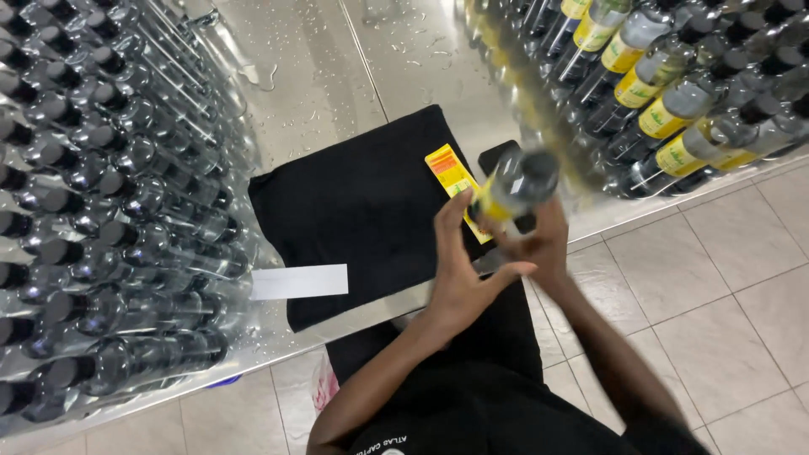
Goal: The person picks up clear plastic bottles from a stack, peels yellow labels from a roll, and wraps them around the bottles. After labeling, the person places the bottles onto a nearby shelf with other labeled bottles.
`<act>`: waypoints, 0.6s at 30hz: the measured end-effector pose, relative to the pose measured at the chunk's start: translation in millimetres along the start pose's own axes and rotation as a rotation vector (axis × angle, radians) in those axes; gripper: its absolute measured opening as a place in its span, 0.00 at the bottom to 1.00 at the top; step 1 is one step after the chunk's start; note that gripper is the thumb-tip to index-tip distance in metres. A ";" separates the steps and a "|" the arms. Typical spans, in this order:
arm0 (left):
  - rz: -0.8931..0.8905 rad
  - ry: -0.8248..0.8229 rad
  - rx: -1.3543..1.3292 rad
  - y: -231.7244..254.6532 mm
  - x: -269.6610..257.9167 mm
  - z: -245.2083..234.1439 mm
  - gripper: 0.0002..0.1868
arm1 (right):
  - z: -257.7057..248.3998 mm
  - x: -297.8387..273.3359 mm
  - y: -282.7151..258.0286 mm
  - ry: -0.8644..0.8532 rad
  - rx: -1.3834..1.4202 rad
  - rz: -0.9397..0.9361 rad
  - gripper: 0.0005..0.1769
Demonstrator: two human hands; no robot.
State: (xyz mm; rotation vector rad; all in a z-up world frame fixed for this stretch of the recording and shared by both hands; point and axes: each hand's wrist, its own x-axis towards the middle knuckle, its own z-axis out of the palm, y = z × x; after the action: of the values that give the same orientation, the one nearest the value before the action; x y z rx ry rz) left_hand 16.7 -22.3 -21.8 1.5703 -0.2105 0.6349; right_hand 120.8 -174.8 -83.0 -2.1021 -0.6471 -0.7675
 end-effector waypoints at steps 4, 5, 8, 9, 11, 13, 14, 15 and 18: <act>-0.033 0.044 0.217 -29.5 -32.8 -45.6 0.45 | 36.5 84.2 53.9 -0.039 0.398 0.296 0.41; -0.028 0.040 0.214 -37.8 -46.3 -58.9 0.45 | 49.3 106.5 75.5 -0.034 0.396 0.295 0.41; 0.026 0.215 0.585 -60.8 -80.6 -97.8 0.38 | 96.7 166.8 143.8 -0.105 0.058 0.432 0.28; 0.063 0.235 0.702 -65.2 -90.1 -109.3 0.34 | 115.0 178.9 169.0 -0.073 0.048 0.359 0.28; 0.111 0.269 0.823 -72.5 -96.3 -124.6 0.30 | 156.7 209.7 212.8 -0.038 0.046 0.268 0.29; 0.157 0.289 0.921 -75.5 -98.3 -132.6 0.23 | 197.2 230.0 253.0 -0.014 0.028 0.235 0.25; 0.152 0.291 0.920 -76.8 -100.1 -130.3 0.23 | 211.4 243.8 253.1 -0.019 0.027 0.233 0.25; 0.181 0.330 0.932 -79.1 -101.6 -128.1 0.20 | 226.5 257.6 254.0 0.019 0.047 0.261 0.24; 0.194 0.402 0.937 -91.3 -123.9 -124.1 0.16 | 278.5 292.8 289.6 0.107 0.079 0.206 0.25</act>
State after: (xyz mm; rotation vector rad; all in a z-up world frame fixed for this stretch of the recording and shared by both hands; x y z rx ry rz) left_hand -73.2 78.4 -166.2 2.2680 0.2904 1.3022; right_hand 597.2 -57.0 -162.6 -2.0035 -0.3899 -0.7209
